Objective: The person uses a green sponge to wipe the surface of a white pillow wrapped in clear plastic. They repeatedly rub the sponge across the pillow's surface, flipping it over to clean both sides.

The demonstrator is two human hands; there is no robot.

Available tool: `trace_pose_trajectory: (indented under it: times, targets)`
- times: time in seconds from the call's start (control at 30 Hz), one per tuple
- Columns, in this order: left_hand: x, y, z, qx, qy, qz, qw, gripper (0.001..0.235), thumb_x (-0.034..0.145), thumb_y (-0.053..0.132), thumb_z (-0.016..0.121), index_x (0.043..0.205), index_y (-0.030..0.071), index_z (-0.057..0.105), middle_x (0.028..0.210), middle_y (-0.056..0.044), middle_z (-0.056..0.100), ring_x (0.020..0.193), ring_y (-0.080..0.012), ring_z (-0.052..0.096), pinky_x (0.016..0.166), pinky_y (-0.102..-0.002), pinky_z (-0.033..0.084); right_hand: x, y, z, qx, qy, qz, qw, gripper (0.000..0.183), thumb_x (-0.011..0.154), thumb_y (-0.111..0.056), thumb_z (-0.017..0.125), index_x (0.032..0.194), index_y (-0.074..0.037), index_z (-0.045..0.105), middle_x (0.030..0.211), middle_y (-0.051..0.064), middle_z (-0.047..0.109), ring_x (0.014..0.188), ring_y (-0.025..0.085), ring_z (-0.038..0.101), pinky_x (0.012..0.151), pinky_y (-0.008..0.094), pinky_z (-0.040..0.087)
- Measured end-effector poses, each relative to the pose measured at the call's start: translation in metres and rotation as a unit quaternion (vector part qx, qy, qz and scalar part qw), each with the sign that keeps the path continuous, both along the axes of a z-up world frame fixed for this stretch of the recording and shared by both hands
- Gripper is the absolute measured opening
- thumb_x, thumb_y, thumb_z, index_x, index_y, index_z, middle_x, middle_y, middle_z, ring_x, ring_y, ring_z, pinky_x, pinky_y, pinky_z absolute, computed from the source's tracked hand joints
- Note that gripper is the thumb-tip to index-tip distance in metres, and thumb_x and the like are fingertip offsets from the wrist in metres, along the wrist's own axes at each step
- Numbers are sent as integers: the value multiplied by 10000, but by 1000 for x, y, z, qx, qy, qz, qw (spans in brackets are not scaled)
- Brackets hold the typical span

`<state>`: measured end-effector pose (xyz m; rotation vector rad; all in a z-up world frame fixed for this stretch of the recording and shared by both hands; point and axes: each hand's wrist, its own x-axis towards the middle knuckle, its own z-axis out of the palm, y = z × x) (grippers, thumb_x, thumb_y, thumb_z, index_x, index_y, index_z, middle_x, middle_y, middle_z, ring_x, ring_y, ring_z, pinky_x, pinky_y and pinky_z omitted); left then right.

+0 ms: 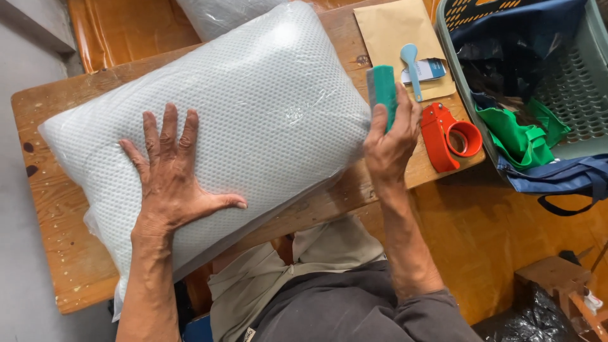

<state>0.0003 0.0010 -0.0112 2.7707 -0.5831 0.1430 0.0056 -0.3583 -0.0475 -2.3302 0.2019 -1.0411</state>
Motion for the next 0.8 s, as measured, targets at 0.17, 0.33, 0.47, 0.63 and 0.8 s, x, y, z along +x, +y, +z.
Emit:
trace_pose_trajectory:
  times: [0.17, 0.33, 0.47, 0.63, 0.8]
  targets:
    - [2, 3, -3, -16, -1, -6, 1000, 1615, 428, 968, 697, 1662, 273, -80, 1737, -7, -148, 1579, -340, -200, 1089, -849, -101, -69, 120, 9, -31, -43, 198, 979, 479, 1042, -198, 624, 1476, -83, 460, 1306, 152, 586, 1167, 269, 581, 1000, 426, 443]
    - [-3, 6, 1, -49, 12, 7, 999, 1502, 509, 808, 814, 1666, 280, 16, 1747, -23, -55, 1591, -396, -125, 1110, -828, -100, -86, 154, 4, -114, -25, 274, 954, 480, 944, -16, 663, 1387, -196, 621, 1290, 147, 574, 1117, 264, 584, 969, 435, 341]
    - [0, 7, -5, -24, 3, -12, 1000, 1643, 412, 932, 765, 1665, 281, -76, 1738, 0, -149, 1586, -348, -188, 1084, -862, -92, -58, 104, -12, -140, 1, 151, 978, 522, 1001, -201, 751, 1474, -240, 533, 1233, 85, 602, 1096, 228, 575, 949, 405, 288]
    - [4, 3, -5, -13, 0, -10, 1000, 1636, 407, 971, 695, 1659, 279, -99, 1737, -1, -160, 1580, -315, -210, 1107, -824, -121, -8, 32, -17, -121, 59, -8, 991, 492, 1024, -240, 696, 1491, -270, 545, 1188, 72, 538, 1076, 237, 601, 944, 481, 348]
    - [-1, -1, -4, -8, 0, -9, 1000, 1630, 418, 990, 681, 1663, 285, -99, 1732, 11, -181, 1579, -321, -222, 1091, -834, -134, 33, -23, -24, 5, 334, -12, 943, 459, 1002, -354, 419, 1379, -252, 660, 923, 122, 676, 1053, 295, 537, 901, 582, 348]
